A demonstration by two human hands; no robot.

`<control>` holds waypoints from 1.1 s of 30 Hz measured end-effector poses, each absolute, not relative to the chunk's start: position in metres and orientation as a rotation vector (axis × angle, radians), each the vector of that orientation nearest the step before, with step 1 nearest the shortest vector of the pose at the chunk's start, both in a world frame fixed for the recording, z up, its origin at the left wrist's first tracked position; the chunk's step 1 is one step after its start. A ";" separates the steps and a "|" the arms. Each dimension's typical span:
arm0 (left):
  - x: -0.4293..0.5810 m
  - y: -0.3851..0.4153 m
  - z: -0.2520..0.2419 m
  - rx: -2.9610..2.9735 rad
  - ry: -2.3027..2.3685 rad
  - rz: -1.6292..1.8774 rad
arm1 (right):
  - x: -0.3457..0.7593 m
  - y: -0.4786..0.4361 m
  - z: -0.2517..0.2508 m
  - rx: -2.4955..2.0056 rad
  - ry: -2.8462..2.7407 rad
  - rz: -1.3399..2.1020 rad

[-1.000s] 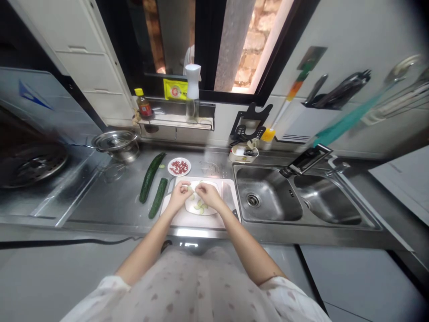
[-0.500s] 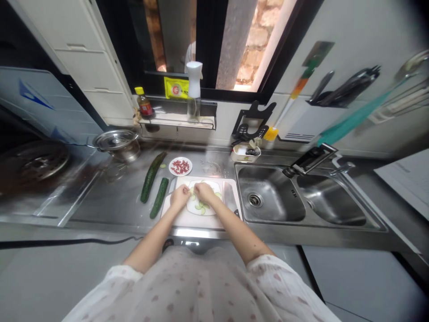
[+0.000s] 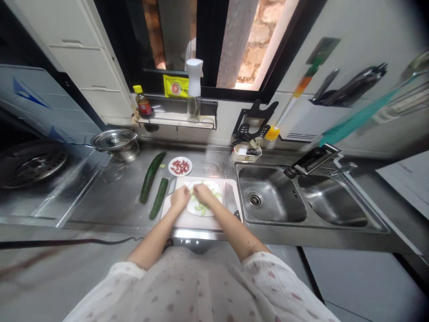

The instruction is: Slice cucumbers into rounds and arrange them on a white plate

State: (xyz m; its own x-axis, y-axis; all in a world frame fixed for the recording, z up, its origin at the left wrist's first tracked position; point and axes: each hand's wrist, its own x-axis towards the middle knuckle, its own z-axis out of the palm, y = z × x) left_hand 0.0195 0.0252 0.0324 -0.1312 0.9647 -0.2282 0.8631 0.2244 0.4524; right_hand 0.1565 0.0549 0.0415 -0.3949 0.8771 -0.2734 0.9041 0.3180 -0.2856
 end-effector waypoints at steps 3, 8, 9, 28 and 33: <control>0.019 0.026 0.031 1.683 2.038 0.292 | 0.155 0.055 0.040 1.681 2.496 -0.604; 0.020 0.026 0.031 1.724 2.037 0.261 | 0.155 0.056 0.037 1.665 2.506 -0.580; 0.020 0.026 0.031 1.736 2.037 0.255 | 0.155 0.056 0.037 1.662 2.509 -0.574; 0.017 0.005 0.020 2.318 1.783 0.199 | 0.160 0.057 0.033 1.688 2.535 -0.401; 0.013 0.005 0.021 2.396 1.714 0.170 | 0.167 0.054 0.035 1.797 2.474 -0.415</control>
State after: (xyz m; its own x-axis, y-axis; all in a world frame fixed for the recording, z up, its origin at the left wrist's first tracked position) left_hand 0.0127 0.0050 0.0214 0.3246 0.9457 -0.0171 0.9239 -0.3132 0.2199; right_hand 0.1669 0.0543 0.0350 -0.3211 0.9255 -0.2011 0.9404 0.2865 -0.1831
